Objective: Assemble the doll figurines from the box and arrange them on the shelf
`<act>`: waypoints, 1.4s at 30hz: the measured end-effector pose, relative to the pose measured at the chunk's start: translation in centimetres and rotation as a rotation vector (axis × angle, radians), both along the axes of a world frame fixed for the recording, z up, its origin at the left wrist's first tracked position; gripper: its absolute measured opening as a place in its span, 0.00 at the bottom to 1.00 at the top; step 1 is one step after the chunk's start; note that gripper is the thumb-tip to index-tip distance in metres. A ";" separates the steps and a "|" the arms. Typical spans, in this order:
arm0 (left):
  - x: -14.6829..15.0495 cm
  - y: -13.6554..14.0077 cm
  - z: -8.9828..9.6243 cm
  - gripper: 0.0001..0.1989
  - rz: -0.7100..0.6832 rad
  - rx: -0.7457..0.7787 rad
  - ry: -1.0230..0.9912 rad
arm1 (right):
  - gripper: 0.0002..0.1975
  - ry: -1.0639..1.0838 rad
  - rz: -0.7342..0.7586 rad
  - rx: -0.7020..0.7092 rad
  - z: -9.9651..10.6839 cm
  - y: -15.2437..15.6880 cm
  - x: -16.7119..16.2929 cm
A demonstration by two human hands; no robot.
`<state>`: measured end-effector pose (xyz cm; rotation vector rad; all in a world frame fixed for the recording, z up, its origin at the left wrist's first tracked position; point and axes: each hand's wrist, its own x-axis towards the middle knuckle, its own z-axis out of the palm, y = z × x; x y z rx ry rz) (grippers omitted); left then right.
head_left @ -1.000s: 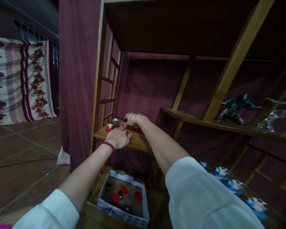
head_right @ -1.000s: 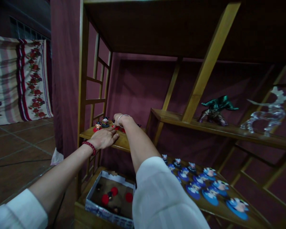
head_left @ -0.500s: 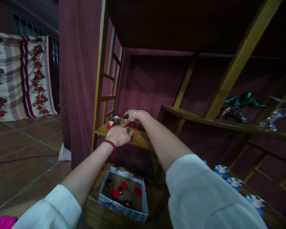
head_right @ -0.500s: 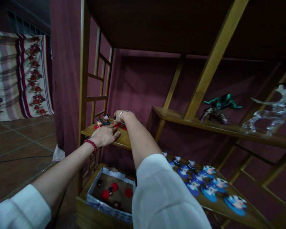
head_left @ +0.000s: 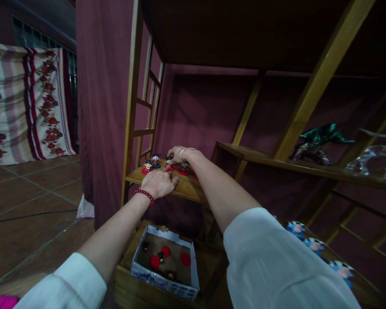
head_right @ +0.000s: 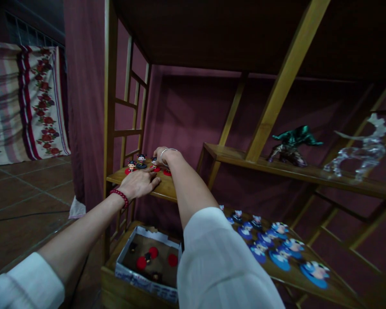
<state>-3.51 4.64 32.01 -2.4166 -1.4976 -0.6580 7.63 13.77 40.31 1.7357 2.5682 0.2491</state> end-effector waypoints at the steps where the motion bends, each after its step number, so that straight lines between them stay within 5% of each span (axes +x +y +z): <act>1: 0.0 0.0 0.0 0.27 0.002 0.002 -0.001 | 0.20 0.007 -0.005 0.005 -0.1 0.0 0.0; 13: 0.2 -1.3 0.5 0.25 0.108 -0.041 -0.026 | 0.22 0.007 -0.078 -0.040 0.1 -1.0 -0.8; 42: 0.1 -0.3 0.0 0.17 0.009 0.071 0.011 | 0.27 -0.078 -0.076 -0.008 -0.3 -0.1 -1.7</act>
